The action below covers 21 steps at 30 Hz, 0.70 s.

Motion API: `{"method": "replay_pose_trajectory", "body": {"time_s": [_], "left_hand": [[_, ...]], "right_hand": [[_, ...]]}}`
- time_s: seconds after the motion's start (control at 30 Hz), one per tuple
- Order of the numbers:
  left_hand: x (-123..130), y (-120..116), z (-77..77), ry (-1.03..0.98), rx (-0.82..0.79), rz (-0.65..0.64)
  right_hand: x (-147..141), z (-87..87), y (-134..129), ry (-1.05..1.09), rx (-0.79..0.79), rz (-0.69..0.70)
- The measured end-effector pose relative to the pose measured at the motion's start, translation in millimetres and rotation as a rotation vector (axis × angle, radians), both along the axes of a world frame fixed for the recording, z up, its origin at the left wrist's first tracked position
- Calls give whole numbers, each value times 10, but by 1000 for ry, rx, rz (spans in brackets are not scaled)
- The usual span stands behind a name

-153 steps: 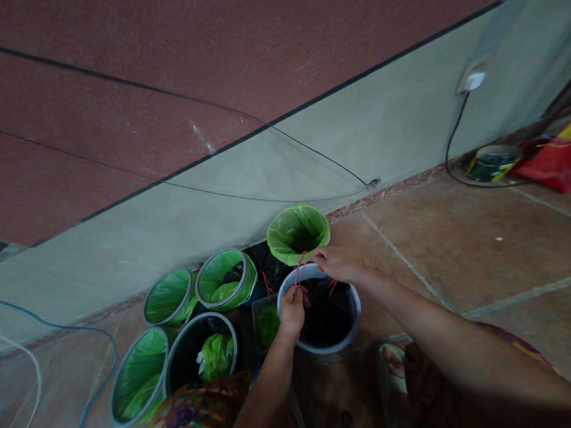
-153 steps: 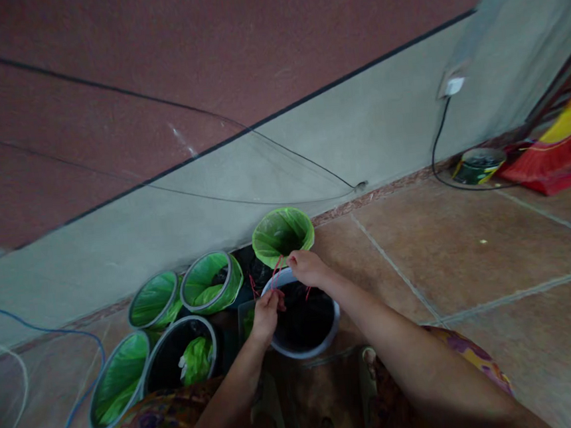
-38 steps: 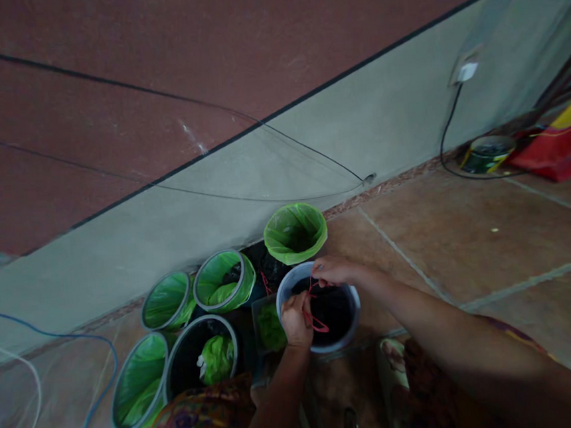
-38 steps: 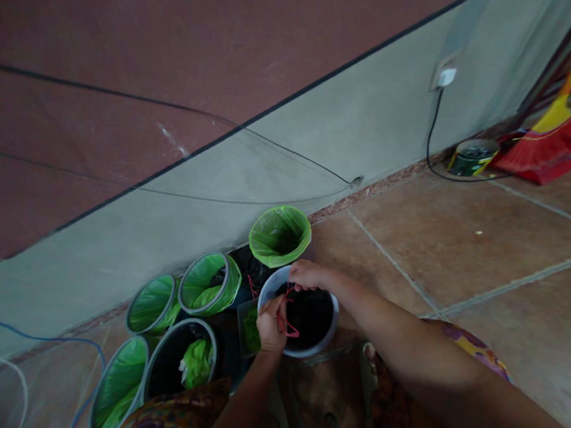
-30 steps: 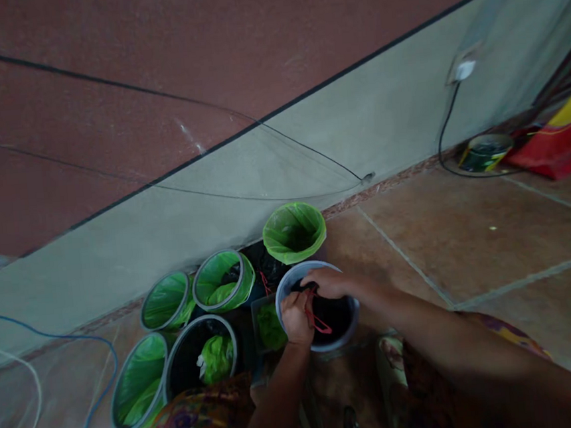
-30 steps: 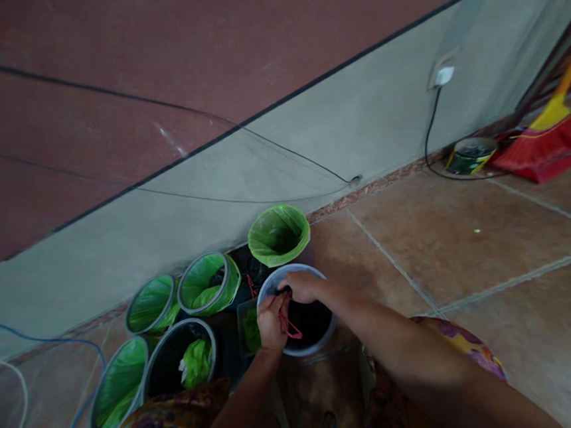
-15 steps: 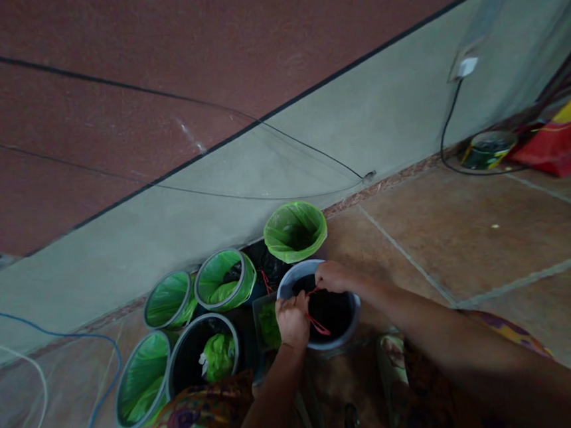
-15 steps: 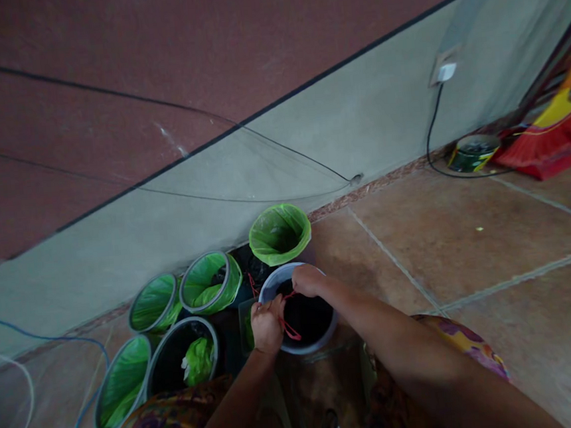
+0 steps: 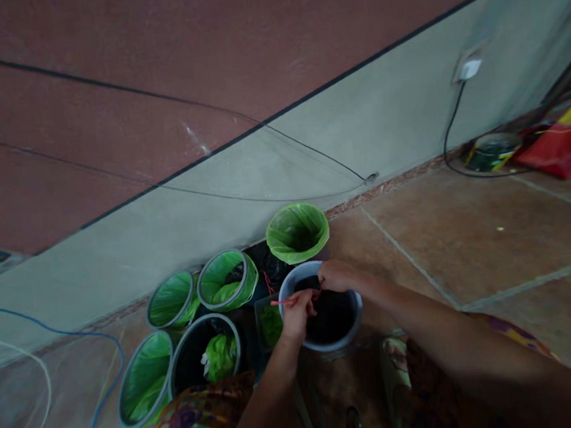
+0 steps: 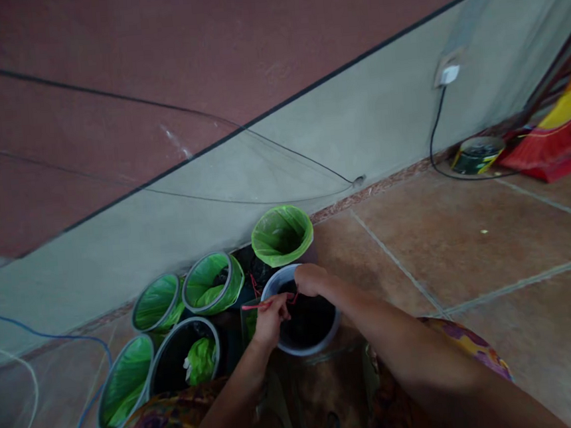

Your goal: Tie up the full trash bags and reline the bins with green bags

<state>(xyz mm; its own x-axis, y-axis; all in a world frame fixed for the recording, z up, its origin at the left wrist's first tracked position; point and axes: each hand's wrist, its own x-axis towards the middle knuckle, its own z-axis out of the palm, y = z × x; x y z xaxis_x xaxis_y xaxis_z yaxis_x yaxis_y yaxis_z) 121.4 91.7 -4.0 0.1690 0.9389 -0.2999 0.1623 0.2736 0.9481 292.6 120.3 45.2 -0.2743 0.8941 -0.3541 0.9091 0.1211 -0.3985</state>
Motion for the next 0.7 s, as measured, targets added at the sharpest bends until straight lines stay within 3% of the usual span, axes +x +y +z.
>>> {"method": "replay_pose_trajectory", "body": {"time_s": [0.1, 0.27, 0.4, 0.53, 0.63, 0.7], "left_hand": [[79, 22, -9, -184, -156, 45], [81, 27, -7, -176, -54, -25], [94, 58, -45, -111, 31, -130], [119, 80, -119, 118, 146, -204], [97, 83, -148, 241, 197, -231], [67, 85, -145, 261, 224, -257]], "right_hand": [[28, 75, -5, 12, -16, 16], [36, 124, 10, 142, -100, 94], [-1, 144, 10, 271, -184, 73], [-53, 179, 15, 514, -177, -8], [-59, 202, 47, 676, -69, -206], [-51, 196, 60, 645, -4, -316]]}}
